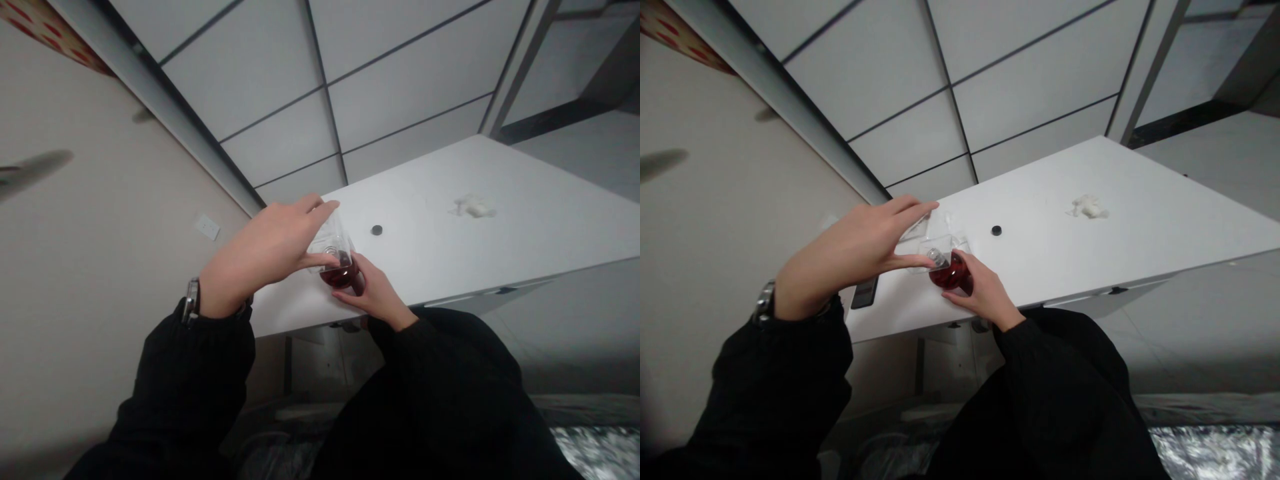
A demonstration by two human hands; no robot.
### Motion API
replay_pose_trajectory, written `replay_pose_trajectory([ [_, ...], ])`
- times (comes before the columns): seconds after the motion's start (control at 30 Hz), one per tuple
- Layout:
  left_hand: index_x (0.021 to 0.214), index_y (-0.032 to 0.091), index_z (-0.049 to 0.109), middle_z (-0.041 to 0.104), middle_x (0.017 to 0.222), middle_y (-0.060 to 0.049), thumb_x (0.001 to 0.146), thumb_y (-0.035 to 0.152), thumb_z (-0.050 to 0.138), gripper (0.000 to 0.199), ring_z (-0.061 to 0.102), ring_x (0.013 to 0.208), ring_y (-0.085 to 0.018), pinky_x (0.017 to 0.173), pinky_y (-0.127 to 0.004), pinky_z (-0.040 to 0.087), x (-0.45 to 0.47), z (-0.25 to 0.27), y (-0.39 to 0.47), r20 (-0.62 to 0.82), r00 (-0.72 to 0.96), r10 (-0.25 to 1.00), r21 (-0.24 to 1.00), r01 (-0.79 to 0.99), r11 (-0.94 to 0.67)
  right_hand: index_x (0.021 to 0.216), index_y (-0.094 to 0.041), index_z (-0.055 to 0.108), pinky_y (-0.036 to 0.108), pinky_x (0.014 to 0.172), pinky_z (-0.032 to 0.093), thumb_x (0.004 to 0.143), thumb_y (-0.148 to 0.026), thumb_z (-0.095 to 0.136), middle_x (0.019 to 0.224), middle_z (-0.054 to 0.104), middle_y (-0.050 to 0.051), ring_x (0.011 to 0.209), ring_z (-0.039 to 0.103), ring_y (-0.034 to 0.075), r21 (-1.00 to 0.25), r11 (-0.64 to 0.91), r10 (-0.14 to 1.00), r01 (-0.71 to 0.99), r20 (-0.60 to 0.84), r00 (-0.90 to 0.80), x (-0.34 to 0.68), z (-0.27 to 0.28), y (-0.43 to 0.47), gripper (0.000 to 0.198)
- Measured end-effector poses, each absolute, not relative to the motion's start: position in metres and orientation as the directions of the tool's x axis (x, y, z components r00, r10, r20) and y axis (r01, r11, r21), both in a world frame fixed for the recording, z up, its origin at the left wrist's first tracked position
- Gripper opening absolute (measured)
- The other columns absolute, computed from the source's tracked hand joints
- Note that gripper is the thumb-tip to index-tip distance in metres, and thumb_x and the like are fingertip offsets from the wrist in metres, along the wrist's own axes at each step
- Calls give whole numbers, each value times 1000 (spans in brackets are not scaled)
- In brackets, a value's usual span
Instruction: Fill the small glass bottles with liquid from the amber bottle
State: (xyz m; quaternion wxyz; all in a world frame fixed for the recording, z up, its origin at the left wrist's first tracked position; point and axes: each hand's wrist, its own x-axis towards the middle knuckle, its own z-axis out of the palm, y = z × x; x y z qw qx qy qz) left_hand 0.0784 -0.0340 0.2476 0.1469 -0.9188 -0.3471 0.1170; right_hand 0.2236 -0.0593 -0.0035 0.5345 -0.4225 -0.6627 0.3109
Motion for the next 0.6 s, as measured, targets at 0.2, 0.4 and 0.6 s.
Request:
replay_pose_trajectory([
  [0.2,159,19,42,63,142,-17,100,64,59,76,67,118,-30,95,-36,51,63,243,-22,-93,730,677,-237,644,-728,150,-27,52,56,116,52,79,-39,85,148,66,13,138,64,36,-855,465,884,230,461,-73,224,-4,-59,79],
  [0.4,161,18,41,63,143,-18,100,64,59,79,64,124,-31,102,-41,52,48,238,-13,-97,719,689,-101,681,-725,151,-25,52,56,120,50,81,-41,84,151,64,14,142,61,35,-863,455,890,220,447,-91,226,-3,-59,78],
  [0.6,163,21,41,59,153,-17,99,64,60,79,62,130,-28,98,-38,58,27,222,-6,-53,697,715,141,714,-686,152,-25,51,55,122,48,81,-41,84,153,63,14,144,59,35,-866,451,893,217,440,-96,226,-3,-60,80],
])
